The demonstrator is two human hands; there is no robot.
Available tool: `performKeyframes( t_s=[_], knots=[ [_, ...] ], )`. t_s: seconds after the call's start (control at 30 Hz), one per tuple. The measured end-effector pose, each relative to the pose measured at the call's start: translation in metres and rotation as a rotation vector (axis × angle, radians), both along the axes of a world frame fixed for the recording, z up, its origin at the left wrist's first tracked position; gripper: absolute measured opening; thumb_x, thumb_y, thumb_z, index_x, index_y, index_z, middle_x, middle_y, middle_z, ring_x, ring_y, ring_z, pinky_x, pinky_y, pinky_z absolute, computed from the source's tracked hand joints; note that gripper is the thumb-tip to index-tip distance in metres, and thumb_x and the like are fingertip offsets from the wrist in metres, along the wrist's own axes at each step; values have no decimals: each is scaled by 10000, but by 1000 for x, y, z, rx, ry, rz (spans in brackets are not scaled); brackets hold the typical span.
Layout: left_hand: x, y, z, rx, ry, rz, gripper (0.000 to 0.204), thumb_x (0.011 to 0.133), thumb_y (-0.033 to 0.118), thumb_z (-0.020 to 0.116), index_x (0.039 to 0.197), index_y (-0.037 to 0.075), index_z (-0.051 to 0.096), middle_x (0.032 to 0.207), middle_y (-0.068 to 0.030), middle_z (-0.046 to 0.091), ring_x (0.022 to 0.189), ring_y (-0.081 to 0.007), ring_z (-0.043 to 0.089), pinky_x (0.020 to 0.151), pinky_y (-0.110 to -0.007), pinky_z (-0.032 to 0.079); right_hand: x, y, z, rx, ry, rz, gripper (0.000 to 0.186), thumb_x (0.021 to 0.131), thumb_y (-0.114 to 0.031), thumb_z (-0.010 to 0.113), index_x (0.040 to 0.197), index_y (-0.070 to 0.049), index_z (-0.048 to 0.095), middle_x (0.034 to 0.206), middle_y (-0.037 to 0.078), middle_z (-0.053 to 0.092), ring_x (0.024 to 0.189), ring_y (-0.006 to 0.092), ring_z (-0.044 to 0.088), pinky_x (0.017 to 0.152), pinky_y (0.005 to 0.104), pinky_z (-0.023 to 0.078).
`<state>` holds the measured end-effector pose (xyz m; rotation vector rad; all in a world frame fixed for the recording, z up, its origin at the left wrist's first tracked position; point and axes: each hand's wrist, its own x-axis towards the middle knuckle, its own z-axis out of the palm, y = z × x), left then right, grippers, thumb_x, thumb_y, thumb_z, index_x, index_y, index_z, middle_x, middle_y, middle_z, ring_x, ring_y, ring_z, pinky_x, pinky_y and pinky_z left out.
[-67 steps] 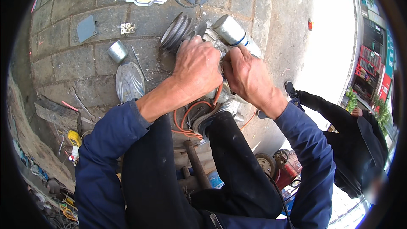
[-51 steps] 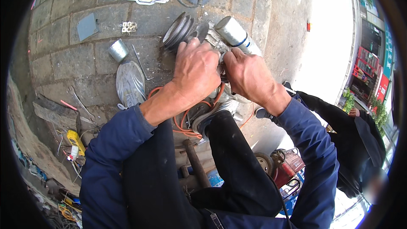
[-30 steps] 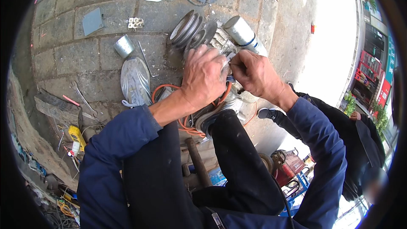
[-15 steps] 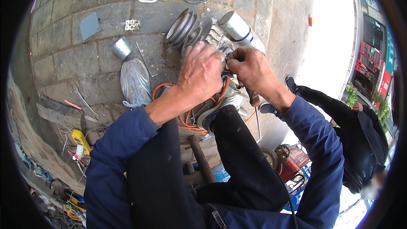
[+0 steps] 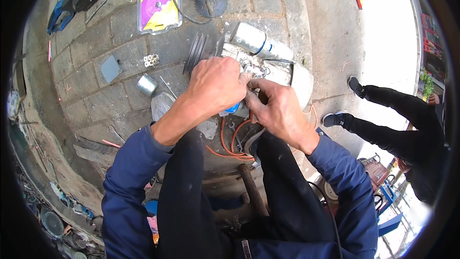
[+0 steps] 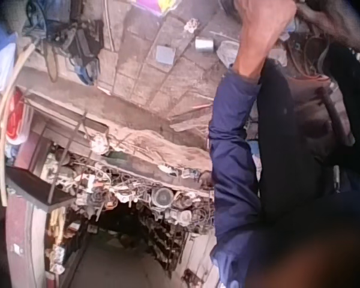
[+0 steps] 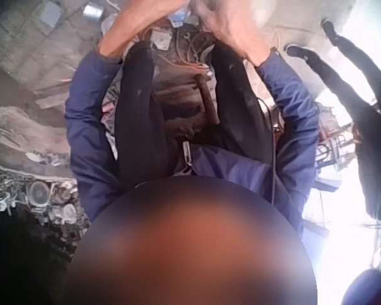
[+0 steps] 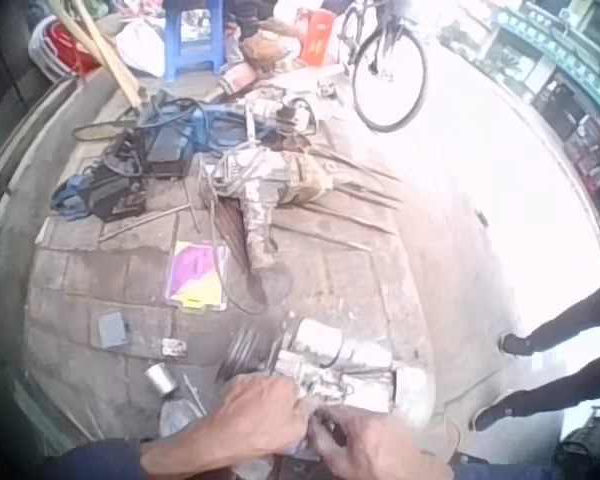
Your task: The person sits on the ground and uses a screwdriver and pliers to adjust and tighten connections on an electric motor's terminal block. They repeatedly connect and secure wires to the terminals throughout the clip.
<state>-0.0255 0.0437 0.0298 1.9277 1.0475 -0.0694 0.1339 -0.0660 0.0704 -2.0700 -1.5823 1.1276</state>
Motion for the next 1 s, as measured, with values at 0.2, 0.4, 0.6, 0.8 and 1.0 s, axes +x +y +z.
performKeyframes(
  t_s=[0.2,0.4,0.6,0.8,1.0],
  knots=[
    [16,13,15,19,174,-80,500,961,419,780,841,-67,779,838,-342,714,860,-541,729,792,-600,573,-8,-17,-3,223,-195,134,245,974,-192,751,1120,2,726,862,166,681,701,392,723,625,503,583],
    [23,16,20,97,264,-208,469,977,385,760,848,-66,769,831,-337,705,850,-553,699,769,-607,551,-3,-24,-19,341,-172,166,182,990,-188,720,1014,-9,695,882,140,664,650,338,725,568,461,584],
    [31,15,25,197,329,-365,410,1021,324,731,888,-63,759,843,-328,696,871,-554,681,765,-612,524,16,-42,-19,285,-47,142,365,995,-189,756,1312,-29,673,901,152,639,683,384,706,599,502,577],
    [41,17,35,161,389,-385,413,1021,333,740,891,-60,745,835,-320,683,865,-552,663,743,-605,503,21,-46,-23,316,11,146,435,956,-153,741,1362,-19,667,911,151,645,674,371,706,596,492,573],
    [49,17,39,143,425,-389,424,1003,339,745,858,-59,738,818,-330,669,838,-559,655,735,-604,503,24,-47,-17,292,39,164,362,892,-103,697,1228,27,718,1005,191,723,766,384,777,662,497,638]
  ],
)
